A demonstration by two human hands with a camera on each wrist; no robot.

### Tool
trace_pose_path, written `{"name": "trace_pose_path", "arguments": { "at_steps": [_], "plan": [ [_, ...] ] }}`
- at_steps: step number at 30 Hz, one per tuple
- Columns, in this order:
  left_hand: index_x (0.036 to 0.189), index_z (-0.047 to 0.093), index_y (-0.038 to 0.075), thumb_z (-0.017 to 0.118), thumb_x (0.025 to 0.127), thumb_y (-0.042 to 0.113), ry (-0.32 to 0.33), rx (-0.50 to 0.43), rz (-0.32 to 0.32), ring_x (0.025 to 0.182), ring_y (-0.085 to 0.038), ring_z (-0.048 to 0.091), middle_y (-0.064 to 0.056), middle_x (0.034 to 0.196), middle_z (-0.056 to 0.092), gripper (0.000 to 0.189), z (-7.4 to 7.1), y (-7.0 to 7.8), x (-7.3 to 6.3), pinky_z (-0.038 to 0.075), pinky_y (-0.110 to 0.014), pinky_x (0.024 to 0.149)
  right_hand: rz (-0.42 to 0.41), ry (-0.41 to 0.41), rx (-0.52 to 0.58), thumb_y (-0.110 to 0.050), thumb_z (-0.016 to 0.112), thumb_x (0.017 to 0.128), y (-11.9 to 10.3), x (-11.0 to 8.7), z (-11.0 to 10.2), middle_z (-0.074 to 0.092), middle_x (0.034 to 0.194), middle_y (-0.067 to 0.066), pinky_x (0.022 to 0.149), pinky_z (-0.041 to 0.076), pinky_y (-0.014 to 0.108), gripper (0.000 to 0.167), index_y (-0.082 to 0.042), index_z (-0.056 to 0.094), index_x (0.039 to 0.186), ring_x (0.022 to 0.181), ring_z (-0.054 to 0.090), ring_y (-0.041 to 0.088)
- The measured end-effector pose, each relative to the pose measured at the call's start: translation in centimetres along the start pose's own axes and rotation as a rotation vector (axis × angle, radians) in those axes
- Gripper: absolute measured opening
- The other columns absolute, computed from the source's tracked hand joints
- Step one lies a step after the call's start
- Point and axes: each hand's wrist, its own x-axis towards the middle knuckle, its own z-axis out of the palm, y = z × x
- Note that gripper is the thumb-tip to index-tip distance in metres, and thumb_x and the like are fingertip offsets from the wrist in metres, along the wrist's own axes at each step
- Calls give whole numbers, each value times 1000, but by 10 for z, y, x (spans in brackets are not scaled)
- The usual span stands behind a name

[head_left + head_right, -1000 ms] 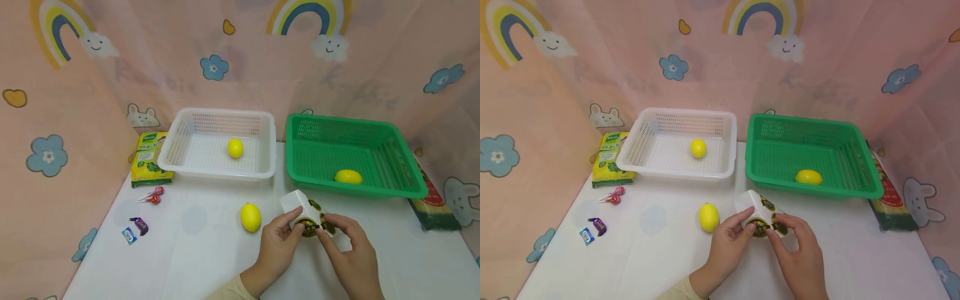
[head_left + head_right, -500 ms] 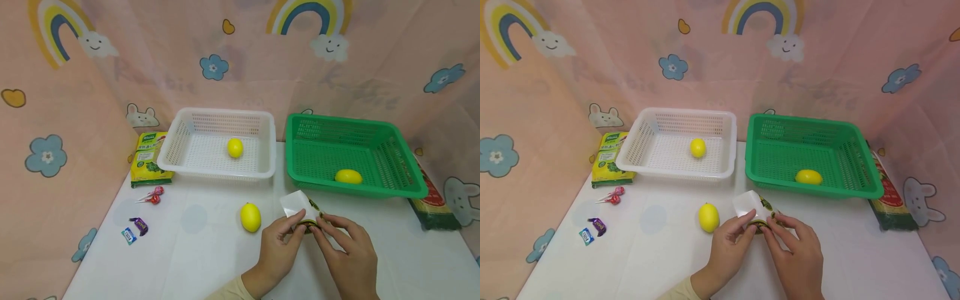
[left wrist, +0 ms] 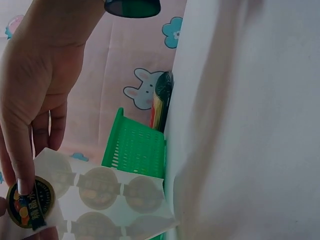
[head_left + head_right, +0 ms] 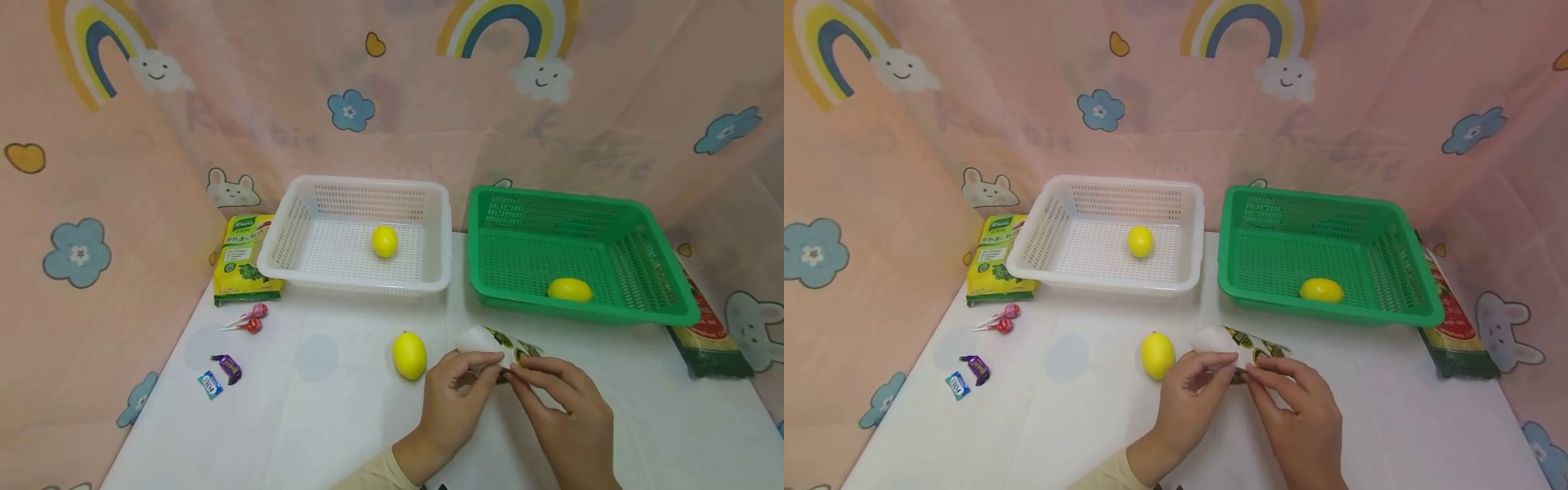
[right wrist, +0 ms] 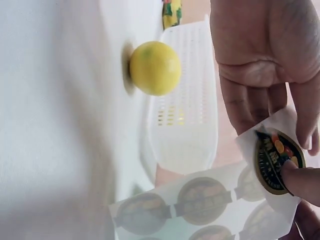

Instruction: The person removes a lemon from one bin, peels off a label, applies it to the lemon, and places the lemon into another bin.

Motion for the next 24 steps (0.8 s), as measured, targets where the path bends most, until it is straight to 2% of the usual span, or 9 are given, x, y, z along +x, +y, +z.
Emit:
{"name": "trace_pose_path", "arguments": {
  "at_steps": [3, 5, 8, 15, 17, 20, 24],
  "plan": [
    [109, 80, 1, 71, 101, 2, 14, 43, 47, 89, -10, 70, -9, 102, 78, 12, -1, 0, 2, 63, -31, 74, 49, -22, -18, -64, 64, 97, 0, 1, -2, 76, 103, 9, 94, 43, 5, 66, -1, 84, 98, 109, 58, -6],
    [107, 80, 1, 71, 100, 1, 21, 53, 64, 89, -11, 70, -8, 102, 79, 11, -1, 0, 3, 63, -31, 74, 58, -6, -43, -65, 65, 96, 1, 1, -2, 77, 103, 10, 95, 41, 6, 67, -1, 83, 99, 109, 58, -5],
    [105, 81, -1, 73, 99, -1, 31, 17, 45, 90, -10, 69, -10, 102, 79, 10, 0, -1, 2, 63, -32, 74, 56, 15, -94, -66, 65, 96, 2, 0, -1, 76, 104, 12, 97, 39, 6, 69, 1, 83, 100, 109, 58, -2],
    [105, 79, -7, 73, 98, -3, 90, -141, -89, 98, -15, 72, -19, 102, 76, 10, 5, 2, -1, 63, -37, 82, -87, 160, -119, -55, 68, 101, 6, -1, 9, 77, 97, 16, 98, 38, 9, 62, 4, 83, 91, 88, 66, 26],
    [105, 78, -9, 72, 98, -3, 100, -169, -97, 99, -16, 72, -22, 103, 75, 11, 6, 4, -2, 63, -37, 84, -119, 192, -112, -52, 69, 102, 3, 0, 11, 77, 93, 17, 97, 39, 8, 60, 5, 82, 88, 84, 67, 27],
    [107, 77, -10, 72, 98, -4, 107, -193, -106, 98, -15, 72, -24, 101, 73, 12, 8, 4, -2, 63, -35, 83, -151, 234, -91, -48, 71, 102, 0, 3, 13, 77, 89, 18, 95, 42, 7, 58, 6, 82, 84, 81, 68, 21],
    [110, 77, -10, 73, 96, -5, 123, -184, -124, 93, -11, 70, -24, 98, 70, 16, 9, 3, -2, 63, -31, 78, -175, 267, -66, -45, 72, 102, -2, 5, 15, 76, 87, 19, 93, 44, 7, 56, 5, 81, 80, 82, 69, 14]
  ]
}}
